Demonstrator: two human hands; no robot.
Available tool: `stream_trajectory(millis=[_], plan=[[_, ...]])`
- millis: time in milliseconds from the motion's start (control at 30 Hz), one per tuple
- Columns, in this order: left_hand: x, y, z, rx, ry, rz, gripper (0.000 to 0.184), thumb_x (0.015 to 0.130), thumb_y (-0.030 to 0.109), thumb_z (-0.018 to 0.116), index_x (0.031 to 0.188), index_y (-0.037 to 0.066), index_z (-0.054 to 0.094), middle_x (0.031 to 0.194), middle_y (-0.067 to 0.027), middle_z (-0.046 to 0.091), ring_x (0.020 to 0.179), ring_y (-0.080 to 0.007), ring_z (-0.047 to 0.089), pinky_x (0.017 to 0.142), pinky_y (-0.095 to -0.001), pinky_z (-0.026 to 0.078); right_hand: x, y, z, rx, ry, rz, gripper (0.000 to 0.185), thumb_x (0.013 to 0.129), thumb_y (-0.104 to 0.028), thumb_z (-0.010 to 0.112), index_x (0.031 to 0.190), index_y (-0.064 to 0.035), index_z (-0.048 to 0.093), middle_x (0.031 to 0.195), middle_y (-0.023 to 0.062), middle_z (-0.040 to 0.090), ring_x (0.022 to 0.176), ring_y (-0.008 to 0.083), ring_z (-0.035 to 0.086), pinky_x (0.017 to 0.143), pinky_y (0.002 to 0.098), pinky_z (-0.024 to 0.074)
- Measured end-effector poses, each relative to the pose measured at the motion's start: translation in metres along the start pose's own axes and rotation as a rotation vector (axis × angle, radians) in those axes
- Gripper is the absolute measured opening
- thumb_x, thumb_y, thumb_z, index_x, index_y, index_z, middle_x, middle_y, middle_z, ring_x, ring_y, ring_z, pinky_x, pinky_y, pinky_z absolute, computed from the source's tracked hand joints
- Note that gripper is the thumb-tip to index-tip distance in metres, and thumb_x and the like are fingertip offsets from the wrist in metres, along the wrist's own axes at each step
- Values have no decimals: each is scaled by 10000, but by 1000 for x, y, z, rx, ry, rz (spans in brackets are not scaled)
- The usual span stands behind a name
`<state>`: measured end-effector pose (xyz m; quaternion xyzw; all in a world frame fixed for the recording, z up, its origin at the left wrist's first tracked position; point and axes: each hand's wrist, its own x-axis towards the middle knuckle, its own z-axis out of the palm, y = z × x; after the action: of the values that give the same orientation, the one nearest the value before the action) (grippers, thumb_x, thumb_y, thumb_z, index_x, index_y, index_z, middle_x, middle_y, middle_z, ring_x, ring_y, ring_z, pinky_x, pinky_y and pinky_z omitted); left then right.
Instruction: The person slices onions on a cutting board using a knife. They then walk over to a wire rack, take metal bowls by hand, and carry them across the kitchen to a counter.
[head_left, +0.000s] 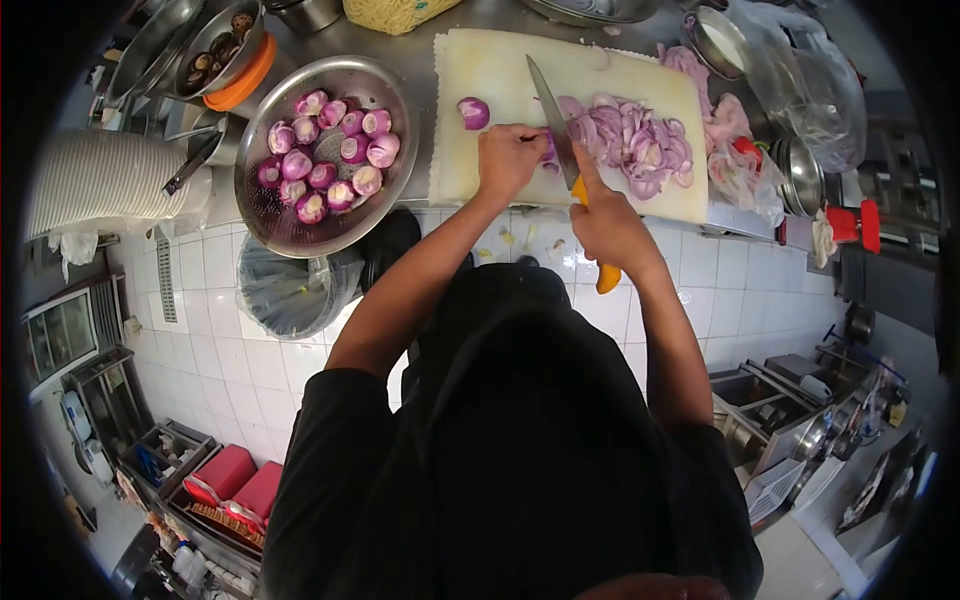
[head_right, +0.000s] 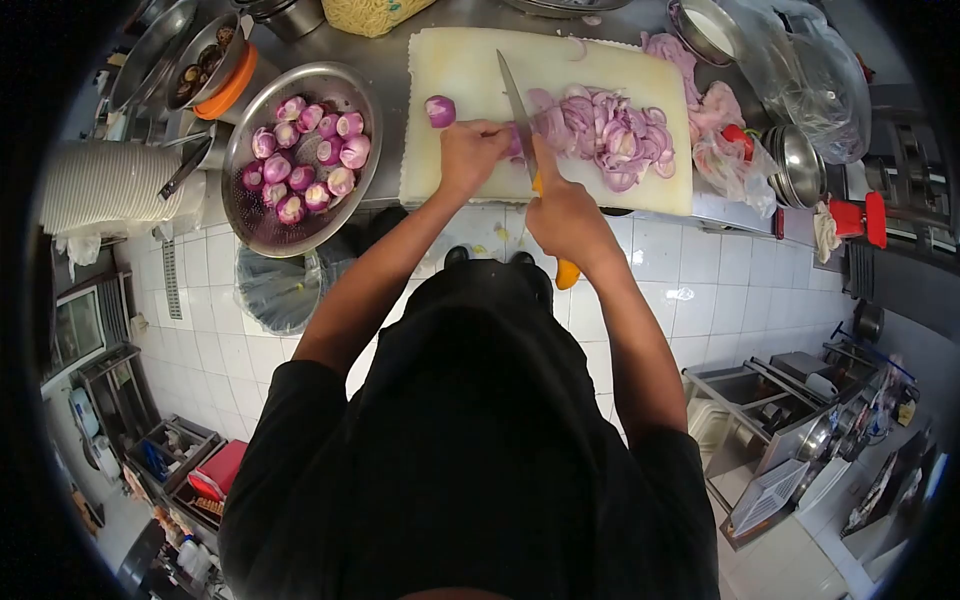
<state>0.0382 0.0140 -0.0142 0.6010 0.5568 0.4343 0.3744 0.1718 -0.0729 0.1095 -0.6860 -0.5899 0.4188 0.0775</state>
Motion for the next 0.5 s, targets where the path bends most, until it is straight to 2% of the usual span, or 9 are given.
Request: stream_trajectory(millis=[100, 200, 300, 400, 500], plan=[[1, -5, 3, -30, 15, 0, 197, 801, 143, 680, 846, -40, 738, 664, -120, 708, 562, -124, 672, 566, -258, 540, 24, 24, 29, -121, 184, -190, 815, 836, -65, 486, 1550, -193, 114, 856, 297, 655, 715, 434, 653, 736, 499, 512], [4, -9, 4, -54, -28, -10, 204, 796, 142, 682, 851, -47, 735, 665, -123, 707, 561, -127, 672, 572, -259, 546, 51, 31, 44, -89, 206, -134, 810, 835, -69, 496, 1547, -189, 130, 933, 340, 636, 830, 507, 619, 785, 534, 481], [3, -2, 2, -35, -18, -39, 201, 795, 143, 684, 847, -43, 738, 655, -118, 705, 562, -124, 670, 564, -256, 542, 78, 53, 45, -39, 318, -329, 800, 842, -76, 498, 1549, -183, 139, 987, 316, 644, 725, 428, 657, 735, 490, 514], [2, 9, -3, -48, -23, -91, 178, 765, 159, 658, 795, 11, 753, 600, -115, 673, 514, -183, 644, 563, -293, 520, 40, 8, 1, 145, 46, -58, 791, 843, -73, 481, 1552, -181, 147, 1020, 270, 652, 585, 317, 651, 651, 433, 537], [3, 7, -5, -22, -85, -75, 194, 796, 149, 681, 828, -32, 743, 633, -109, 697, 563, -112, 668, 541, -248, 527, 13, -10, -12, 97, -8, 18, 786, 841, -62, 456, 1554, -180, 146, 972, 234, 662, 487, 232, 610, 574, 389, 536]])
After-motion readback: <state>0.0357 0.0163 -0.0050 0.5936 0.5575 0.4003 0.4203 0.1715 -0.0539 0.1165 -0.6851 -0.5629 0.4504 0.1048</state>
